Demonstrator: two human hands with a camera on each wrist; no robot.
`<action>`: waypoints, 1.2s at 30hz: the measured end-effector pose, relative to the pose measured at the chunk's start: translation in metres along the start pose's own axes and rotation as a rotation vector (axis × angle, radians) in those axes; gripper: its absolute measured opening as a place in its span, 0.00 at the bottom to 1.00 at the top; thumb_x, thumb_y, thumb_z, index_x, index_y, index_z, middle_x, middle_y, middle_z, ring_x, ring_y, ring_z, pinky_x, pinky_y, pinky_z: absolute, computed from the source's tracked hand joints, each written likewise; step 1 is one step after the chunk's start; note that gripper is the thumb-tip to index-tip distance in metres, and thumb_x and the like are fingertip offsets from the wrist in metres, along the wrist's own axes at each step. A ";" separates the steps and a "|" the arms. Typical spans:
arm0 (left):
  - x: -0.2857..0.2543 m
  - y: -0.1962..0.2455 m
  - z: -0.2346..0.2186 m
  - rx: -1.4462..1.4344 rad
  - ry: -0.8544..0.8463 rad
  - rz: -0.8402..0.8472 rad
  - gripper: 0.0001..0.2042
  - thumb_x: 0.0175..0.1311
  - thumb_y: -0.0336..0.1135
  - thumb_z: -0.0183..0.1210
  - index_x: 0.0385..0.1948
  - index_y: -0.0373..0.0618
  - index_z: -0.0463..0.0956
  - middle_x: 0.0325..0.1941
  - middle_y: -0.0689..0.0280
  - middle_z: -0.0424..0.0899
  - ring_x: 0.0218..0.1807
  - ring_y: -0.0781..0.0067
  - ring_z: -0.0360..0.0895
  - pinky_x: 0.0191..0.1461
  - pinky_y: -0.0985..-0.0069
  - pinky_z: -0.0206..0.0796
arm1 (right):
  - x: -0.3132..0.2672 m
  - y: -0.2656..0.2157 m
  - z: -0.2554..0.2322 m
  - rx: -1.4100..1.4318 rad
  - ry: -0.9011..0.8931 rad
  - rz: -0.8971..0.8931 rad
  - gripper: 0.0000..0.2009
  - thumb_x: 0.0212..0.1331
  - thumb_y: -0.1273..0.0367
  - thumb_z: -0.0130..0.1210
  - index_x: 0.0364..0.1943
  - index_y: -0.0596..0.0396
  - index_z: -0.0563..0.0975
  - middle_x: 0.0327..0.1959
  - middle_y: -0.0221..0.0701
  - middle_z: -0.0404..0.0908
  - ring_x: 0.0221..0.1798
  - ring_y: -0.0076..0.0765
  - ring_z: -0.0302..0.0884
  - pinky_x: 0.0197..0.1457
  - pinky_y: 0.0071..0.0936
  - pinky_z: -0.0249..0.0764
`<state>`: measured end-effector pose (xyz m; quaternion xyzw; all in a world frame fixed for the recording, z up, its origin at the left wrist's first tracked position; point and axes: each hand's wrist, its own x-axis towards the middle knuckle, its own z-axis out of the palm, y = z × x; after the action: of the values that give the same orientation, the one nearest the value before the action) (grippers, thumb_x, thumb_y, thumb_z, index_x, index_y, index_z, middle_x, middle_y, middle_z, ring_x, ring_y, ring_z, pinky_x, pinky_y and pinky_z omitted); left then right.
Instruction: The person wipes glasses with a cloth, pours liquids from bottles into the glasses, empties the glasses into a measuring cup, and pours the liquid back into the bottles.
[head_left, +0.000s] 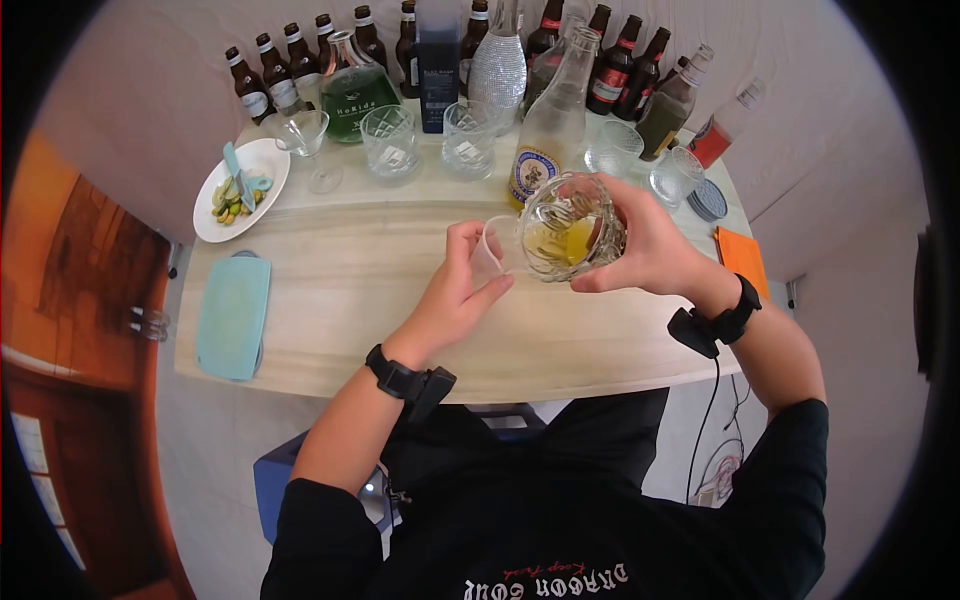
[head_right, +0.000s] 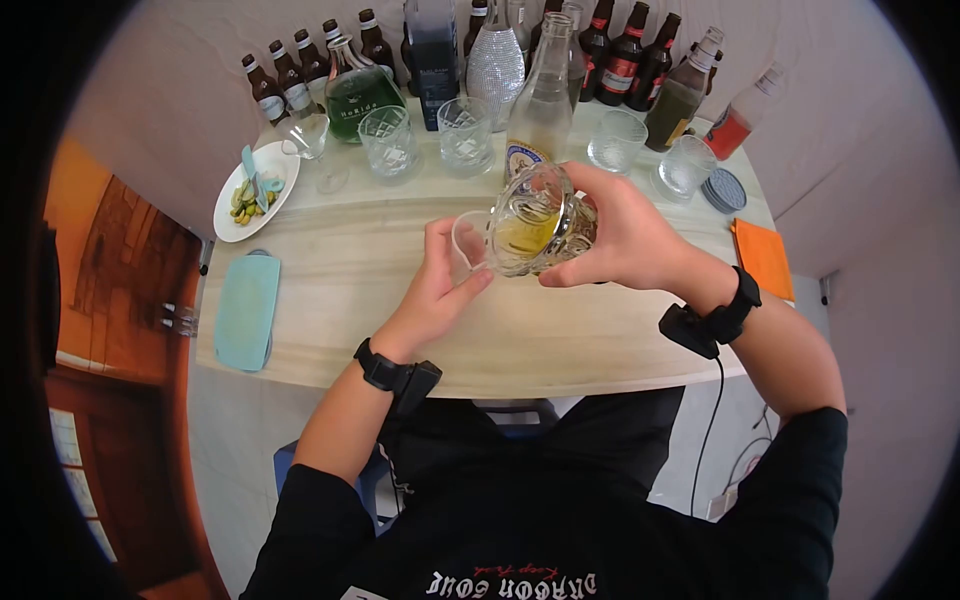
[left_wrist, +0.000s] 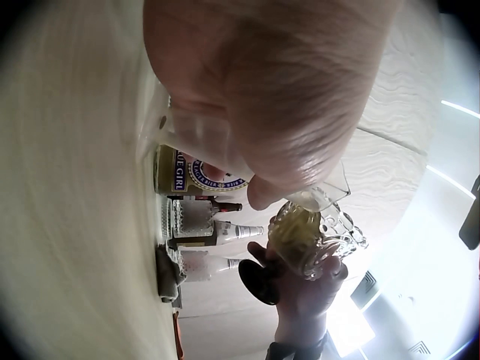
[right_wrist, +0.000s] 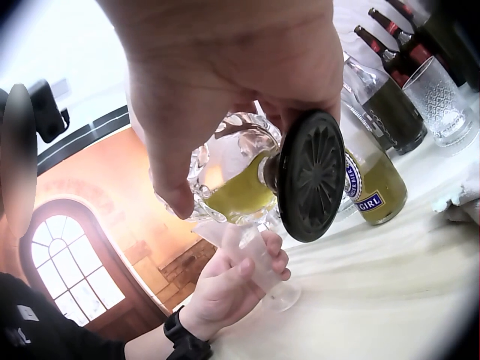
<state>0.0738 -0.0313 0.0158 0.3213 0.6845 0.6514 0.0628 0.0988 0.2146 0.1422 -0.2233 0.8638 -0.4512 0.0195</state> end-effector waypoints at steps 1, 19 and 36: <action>0.000 -0.001 0.000 -0.004 -0.006 0.005 0.27 0.67 0.30 0.60 0.62 0.45 0.53 0.48 0.65 0.68 0.53 0.73 0.66 0.65 0.71 0.56 | 0.001 -0.001 0.000 0.011 -0.004 0.015 0.36 0.36 0.66 0.76 0.55 0.62 0.73 0.47 0.35 0.79 0.49 0.31 0.76 0.57 0.31 0.74; -0.001 -0.004 0.002 0.001 -0.031 0.029 0.29 0.68 0.31 0.60 0.63 0.46 0.50 0.52 0.63 0.65 0.59 0.70 0.64 0.69 0.67 0.53 | 0.020 -0.031 -0.015 -0.383 -0.163 0.013 0.37 0.32 0.62 0.75 0.53 0.62 0.75 0.44 0.37 0.77 0.47 0.37 0.75 0.55 0.32 0.71; 0.002 -0.014 0.005 -0.067 -0.025 0.061 0.27 0.68 0.29 0.58 0.61 0.47 0.49 0.49 0.62 0.65 0.52 0.73 0.64 0.60 0.72 0.60 | 0.046 -0.054 -0.019 -0.633 -0.221 -0.121 0.35 0.30 0.62 0.72 0.49 0.66 0.75 0.42 0.45 0.78 0.44 0.54 0.77 0.49 0.39 0.74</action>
<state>0.0699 -0.0254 0.0032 0.3480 0.6513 0.6715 0.0621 0.0728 0.1834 0.2038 -0.3165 0.9390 -0.1339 0.0159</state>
